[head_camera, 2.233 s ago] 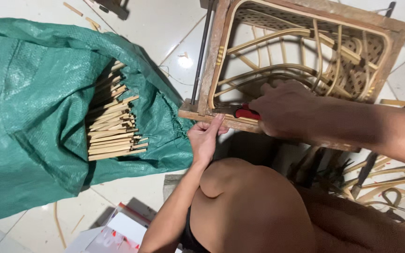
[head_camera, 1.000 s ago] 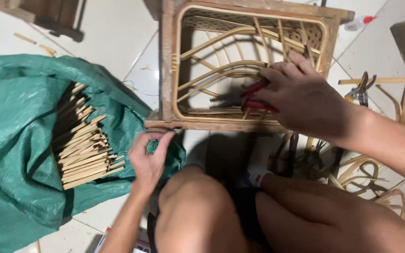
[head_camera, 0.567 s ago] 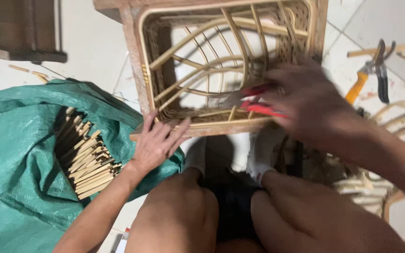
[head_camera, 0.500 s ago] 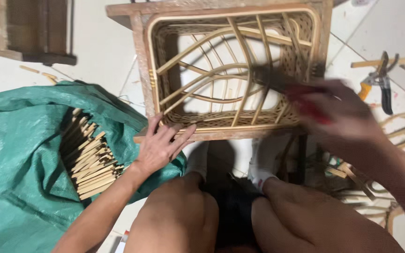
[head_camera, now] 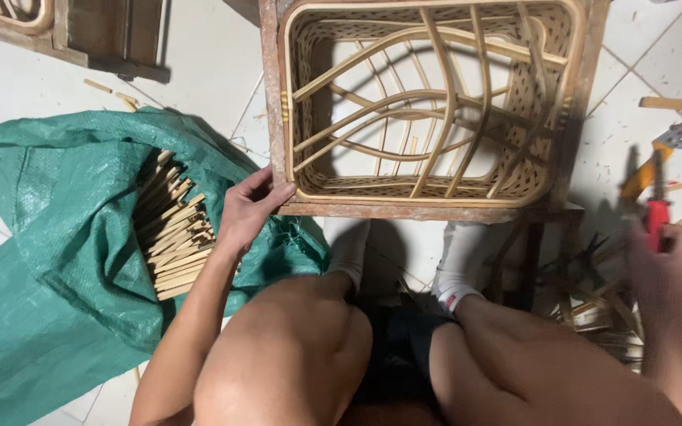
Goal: The person weaves thin wooden strips into a rectangular basket frame using a hammer and pliers. They repeatedly insert strips, tap them into place, and trim excess material while seated on the floor.
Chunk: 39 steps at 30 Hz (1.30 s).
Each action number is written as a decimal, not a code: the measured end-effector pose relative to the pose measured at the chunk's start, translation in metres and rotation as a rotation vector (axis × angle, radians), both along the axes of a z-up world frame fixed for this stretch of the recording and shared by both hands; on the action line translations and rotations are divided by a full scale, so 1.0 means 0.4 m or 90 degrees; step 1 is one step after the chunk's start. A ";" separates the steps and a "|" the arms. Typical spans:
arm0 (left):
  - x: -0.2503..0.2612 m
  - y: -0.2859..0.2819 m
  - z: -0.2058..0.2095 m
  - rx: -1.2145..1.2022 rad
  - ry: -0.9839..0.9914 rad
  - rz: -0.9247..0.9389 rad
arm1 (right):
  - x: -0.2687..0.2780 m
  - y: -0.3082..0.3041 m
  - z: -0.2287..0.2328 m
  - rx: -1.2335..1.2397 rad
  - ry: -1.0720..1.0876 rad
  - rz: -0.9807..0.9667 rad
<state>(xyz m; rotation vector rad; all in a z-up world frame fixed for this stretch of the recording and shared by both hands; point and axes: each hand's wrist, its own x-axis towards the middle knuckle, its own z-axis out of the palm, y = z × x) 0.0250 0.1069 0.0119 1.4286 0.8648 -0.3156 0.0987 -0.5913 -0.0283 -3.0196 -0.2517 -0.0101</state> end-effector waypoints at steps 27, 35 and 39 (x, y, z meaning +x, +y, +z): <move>0.038 -0.172 0.065 0.773 -0.631 -0.616 | -0.208 0.321 -0.084 0.161 0.185 -0.171; 0.065 -0.212 0.047 0.720 -0.514 -0.834 | -0.181 0.247 -0.177 0.386 0.162 -0.190; 0.061 -0.210 0.024 0.693 -0.529 -0.806 | -0.233 0.229 -0.095 0.459 0.155 -0.356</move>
